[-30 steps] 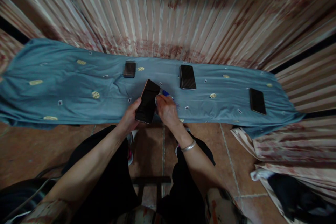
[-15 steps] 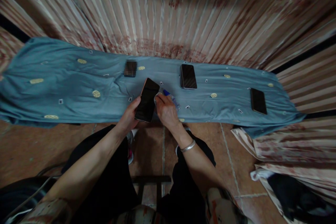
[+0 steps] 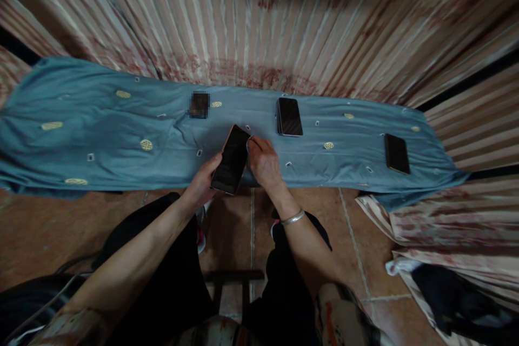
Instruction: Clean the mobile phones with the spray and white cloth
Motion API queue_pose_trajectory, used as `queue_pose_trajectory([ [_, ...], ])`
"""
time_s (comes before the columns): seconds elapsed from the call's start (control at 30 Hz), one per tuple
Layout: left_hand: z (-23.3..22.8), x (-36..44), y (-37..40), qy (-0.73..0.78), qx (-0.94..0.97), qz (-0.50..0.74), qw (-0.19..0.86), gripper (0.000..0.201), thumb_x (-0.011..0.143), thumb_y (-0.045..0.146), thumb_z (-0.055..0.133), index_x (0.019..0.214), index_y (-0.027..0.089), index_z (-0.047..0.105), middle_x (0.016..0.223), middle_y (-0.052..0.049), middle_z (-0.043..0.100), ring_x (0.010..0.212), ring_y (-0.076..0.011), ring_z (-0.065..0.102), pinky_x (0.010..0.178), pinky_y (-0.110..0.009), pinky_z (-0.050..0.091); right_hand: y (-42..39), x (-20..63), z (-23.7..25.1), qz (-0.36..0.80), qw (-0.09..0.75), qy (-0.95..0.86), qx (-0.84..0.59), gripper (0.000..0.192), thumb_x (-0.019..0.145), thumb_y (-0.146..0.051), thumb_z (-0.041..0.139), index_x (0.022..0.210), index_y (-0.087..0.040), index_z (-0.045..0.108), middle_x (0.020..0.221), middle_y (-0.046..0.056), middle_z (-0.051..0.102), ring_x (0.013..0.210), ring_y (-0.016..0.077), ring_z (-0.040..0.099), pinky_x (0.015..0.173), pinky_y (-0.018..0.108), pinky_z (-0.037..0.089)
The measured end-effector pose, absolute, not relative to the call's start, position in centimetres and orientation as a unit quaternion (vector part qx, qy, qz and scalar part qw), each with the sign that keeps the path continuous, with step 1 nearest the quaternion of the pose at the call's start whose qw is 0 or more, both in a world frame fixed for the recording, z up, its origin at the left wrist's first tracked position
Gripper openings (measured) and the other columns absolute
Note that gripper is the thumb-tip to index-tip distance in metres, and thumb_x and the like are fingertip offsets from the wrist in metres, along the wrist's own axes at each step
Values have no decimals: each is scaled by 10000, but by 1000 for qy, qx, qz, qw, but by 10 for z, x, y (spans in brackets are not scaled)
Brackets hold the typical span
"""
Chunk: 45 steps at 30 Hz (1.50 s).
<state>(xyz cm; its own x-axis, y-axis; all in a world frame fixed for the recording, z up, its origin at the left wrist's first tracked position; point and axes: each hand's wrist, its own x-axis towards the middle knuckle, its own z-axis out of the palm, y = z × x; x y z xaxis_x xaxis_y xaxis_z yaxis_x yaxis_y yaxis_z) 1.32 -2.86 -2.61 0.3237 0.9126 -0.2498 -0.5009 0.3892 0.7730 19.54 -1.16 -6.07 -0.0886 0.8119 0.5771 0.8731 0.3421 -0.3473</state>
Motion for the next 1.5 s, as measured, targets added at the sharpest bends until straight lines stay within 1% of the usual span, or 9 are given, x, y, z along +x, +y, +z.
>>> queue_pose_trajectory([
  [0.13, -29, 10, -29, 347, 296, 466, 759, 373, 799, 444, 820, 1018, 142, 800, 1105, -93, 817, 1199, -301, 714, 1056, -392, 536, -14, 191, -58, -37, 351, -745, -566, 349, 1063, -204, 442, 1169, -197, 774, 1217, 135, 764, 1062, 281, 683, 1020, 463, 571],
  [0.33, -36, 2, -20, 348, 293, 513, 727, 340, 793, 479, 813, 944, 175, 797, 1044, -53, 820, 1153, -274, 717, 1011, -356, 533, -29, 167, -53, -23, 323, -779, -537, 382, 1073, -198, 416, 1248, -177, 755, 1253, 143, 753, 1097, 280, 678, 1046, 461, 563],
  [0.47, -38, 0, -18, 343, 286, 524, 725, 321, 793, 464, 820, 923, 173, 788, 968, -35, 814, 979, -219, 731, 913, -317, 540, -27, 166, -51, -28, 323, -786, -527, 384, 1087, -221, 406, 1234, -173, 757, 1239, 143, 754, 1093, 271, 679, 1041, 446, 560],
  [0.57, -38, 2, -22, 333, 274, 509, 745, 346, 794, 460, 831, 962, 161, 785, 919, -32, 804, 862, -190, 720, 868, -312, 545, -16, 176, -50, -34, 330, -776, -537, 378, 1091, -243, 412, 1207, -178, 766, 1219, 150, 759, 1070, 276, 683, 1029, 462, 561],
  [0.73, -33, 6, -32, 309, 285, 468, 777, 418, 848, 486, 794, 1075, 136, 770, 972, -90, 814, 832, -226, 748, 851, -364, 577, -2, 191, -50, -54, 358, -751, -552, 419, 1112, -316, 385, 1156, -185, 779, 1199, 142, 774, 1050, 266, 697, 1012, 457, 574],
  [0.9, -25, 5, -32, 318, 266, 471, 779, 347, 902, 445, 745, 1047, 131, 770, 938, -95, 811, 874, -245, 764, 852, -364, 582, 1, 187, -39, -68, 359, -758, -541, 407, 1108, -312, 396, 1162, -190, 780, 1217, 142, 773, 1060, 270, 698, 998, 458, 582],
  [1.07, -19, 1, -25, 315, 246, 526, 751, 231, 916, 381, 728, 966, 159, 765, 838, -26, 771, 967, -215, 746, 956, -336, 553, -6, 167, -27, -48, 343, -792, -503, 374, 1090, -239, 409, 1206, -180, 760, 1211, 141, 761, 1056, 273, 689, 1004, 473, 583],
  [1.23, -20, -5, -16, 340, 226, 548, 730, 295, 918, 435, 714, 895, 143, 753, 872, -48, 768, 1037, -228, 725, 981, -333, 529, -14, 149, -29, -32, 348, -810, -471, 365, 1068, -187, 431, 1258, -172, 742, 1258, 153, 746, 1129, 276, 680, 1030, 473, 583],
  [1.5, -28, 11, -19, 335, 274, 526, 732, 292, 816, 450, 819, 873, 167, 773, 920, -54, 795, 1118, -262, 716, 1021, -359, 521, 9, 176, -45, -58, 398, -761, -509, 361, 1083, -243, 433, 1192, -181, 771, 1201, 149, 770, 1056, 285, 693, 980, 487, 604],
])
